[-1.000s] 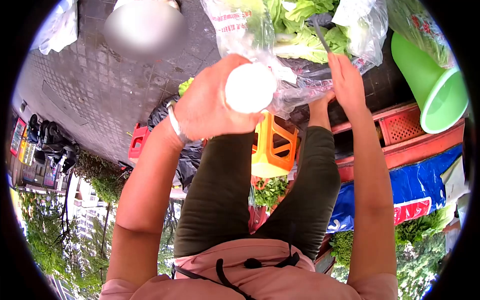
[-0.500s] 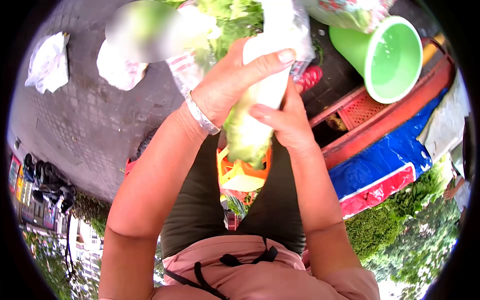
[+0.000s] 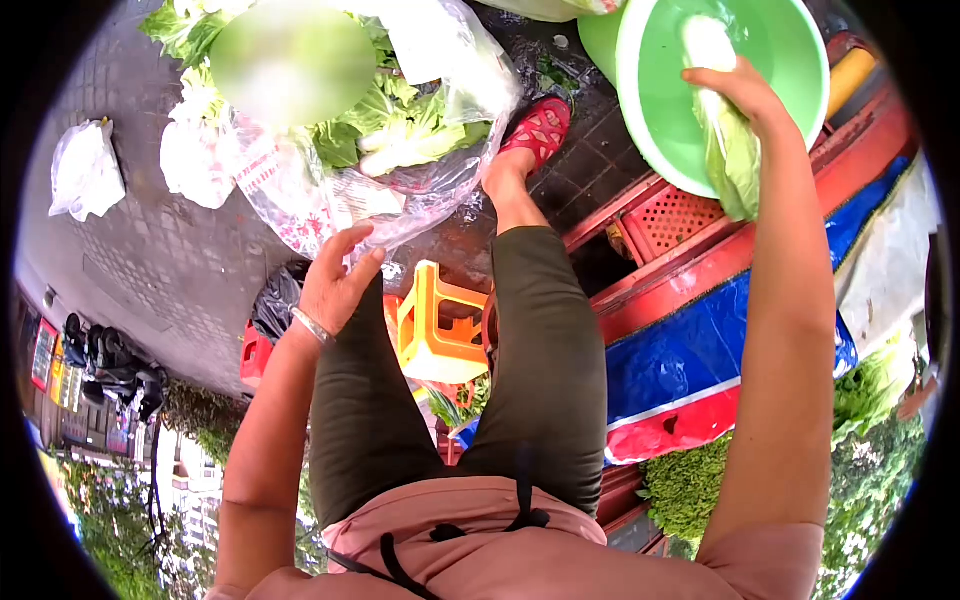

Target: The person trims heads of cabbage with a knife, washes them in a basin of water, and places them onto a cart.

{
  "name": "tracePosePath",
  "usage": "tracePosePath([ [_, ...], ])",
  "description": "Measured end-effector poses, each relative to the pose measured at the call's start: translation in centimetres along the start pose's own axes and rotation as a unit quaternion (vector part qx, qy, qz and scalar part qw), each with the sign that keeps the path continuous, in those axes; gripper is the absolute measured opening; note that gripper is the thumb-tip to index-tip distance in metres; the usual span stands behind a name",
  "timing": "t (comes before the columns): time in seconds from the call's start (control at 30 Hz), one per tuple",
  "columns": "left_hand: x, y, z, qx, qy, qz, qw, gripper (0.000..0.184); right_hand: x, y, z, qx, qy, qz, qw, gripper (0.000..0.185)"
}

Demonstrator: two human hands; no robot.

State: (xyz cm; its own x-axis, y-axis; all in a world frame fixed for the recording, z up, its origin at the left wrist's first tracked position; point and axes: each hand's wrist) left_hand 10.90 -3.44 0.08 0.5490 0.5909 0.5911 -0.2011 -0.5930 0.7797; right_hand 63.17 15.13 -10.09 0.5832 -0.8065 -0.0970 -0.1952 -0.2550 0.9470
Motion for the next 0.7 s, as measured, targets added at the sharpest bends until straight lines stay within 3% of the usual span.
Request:
tracePosePath([
  [0.1, 0.1, 0.5, 1.6, 0.008, -0.019, -0.012, 1.0, 0.042, -0.7, -4.6, 3.5, 0.165, 0.194, 0.03, 0.966, 0.091],
  [0.13, 0.2, 0.6, 2.1, 0.013, -0.012, -0.022, 1.0, 0.042, -0.9, -5.6, 5.0, 0.151, 0.187, 0.044, 0.97, 0.097],
  [0.2, 0.7, 0.5, 3.0, 0.025, 0.001, -0.039, 0.999, 0.041, -1.3, -6.6, 8.1, 0.229, 0.234, 0.081, 0.941, 0.093],
  [0.3, 1.4, 0.2, 3.3, -0.007, -0.015, -0.061, 0.998, 0.042, 0.7, -9.2, 10.7, 0.395, 0.237, -0.053, 0.886, 0.094],
  [0.4, 1.8, 0.1, 3.4, -0.003, 0.0, -0.06, 0.998, 0.041, -1.0, -6.9, 7.1, 0.288, -0.072, -0.072, 0.952, 0.088],
  [0.47, 1.8, 0.1, 2.9, -0.005, -0.01, -0.058, 0.998, 0.04, -1.3, -5.2, 5.0, 0.282, -0.313, -0.28, 0.862, 0.073],
  [0.53, 1.8, 0.4, 2.4, 0.006, -0.017, -0.028, 0.999, 0.039, -2.6, -0.1, 2.2, 0.271, -0.403, -0.389, 0.783, 0.053],
  [0.6, 1.8, 1.0, 1.9, 0.029, 0.031, -0.01, 0.999, 0.037, -3.5, 6.4, 0.5, 0.329, -0.464, -0.43, 0.701, 0.039],
  [0.7, 2.5, 1.9, 0.1, 0.015, 0.053, -0.008, 0.998, 0.037, -3.1, 13.6, -2.5, 0.334, -0.463, -0.465, 0.676, 0.042],
])
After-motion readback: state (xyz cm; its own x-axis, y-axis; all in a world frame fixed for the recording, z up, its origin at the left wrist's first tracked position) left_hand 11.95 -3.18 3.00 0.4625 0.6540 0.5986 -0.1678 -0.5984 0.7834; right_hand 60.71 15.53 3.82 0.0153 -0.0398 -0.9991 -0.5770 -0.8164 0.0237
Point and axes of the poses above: each hand's wrist, its own y-axis away from the middle knuckle, its own z-axis out of the palm, x = y × z, and after that the axes turned 13 degrees about z, right-handed
